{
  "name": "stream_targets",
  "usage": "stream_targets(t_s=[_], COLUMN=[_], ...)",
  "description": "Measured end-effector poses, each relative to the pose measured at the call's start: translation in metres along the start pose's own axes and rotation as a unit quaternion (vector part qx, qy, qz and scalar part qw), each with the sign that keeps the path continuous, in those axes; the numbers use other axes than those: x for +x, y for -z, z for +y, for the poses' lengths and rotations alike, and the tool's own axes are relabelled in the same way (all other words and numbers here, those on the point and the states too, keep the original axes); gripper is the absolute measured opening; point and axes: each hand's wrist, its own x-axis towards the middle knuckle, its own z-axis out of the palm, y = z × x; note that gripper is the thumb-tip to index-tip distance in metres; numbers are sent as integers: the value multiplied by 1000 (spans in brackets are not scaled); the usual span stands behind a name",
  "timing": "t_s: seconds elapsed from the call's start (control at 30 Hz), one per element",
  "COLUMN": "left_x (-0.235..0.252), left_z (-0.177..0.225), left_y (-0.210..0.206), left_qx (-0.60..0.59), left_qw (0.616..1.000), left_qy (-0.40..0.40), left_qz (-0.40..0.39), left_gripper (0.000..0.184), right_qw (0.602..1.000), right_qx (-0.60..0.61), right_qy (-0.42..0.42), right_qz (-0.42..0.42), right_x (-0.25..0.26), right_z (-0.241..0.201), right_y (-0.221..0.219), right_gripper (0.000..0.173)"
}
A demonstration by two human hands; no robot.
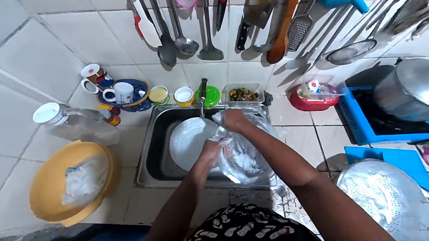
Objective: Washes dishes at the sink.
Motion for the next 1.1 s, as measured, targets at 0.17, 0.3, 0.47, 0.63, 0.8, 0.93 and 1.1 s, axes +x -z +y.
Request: stream_targets(t_s=[0.17, 0.3, 0.47, 0.63, 0.8, 0.93, 1.1], left_x=[-5, -4, -1, -17, -23, -24, -22], left_z=[-13, -23, -26, -20, -10, -7, -10], left_y=[0, 12, 4, -10, -2, 10, -6], left_qx=[-139, -233, -171, 17, -147, -222, -124], left_qw=[980, 954, 963, 980, 972, 954, 968], left_qy=[21, 37, 28, -1, -18, 11, 23], left_qz=[143, 187, 206, 200, 184, 199, 215], left_gripper=[30, 39, 34, 34, 19, 19, 16], right_qw=[983, 968, 997, 994, 986, 962, 994], right_qx=[151, 196, 77, 104, 149, 246, 78], right_qy=[-101, -151, -18, 36, -67, -85, 71], right_qz=[11, 38, -3, -18, 22, 83, -8], right_x=[-19, -85, -155, -101, -43, -73, -134], right_z=[67, 90, 7, -17, 55, 104, 12], right_y=[-22, -63, -104, -69, -36, -72, -77], right_gripper=[45, 43, 46, 50, 47, 44, 48])
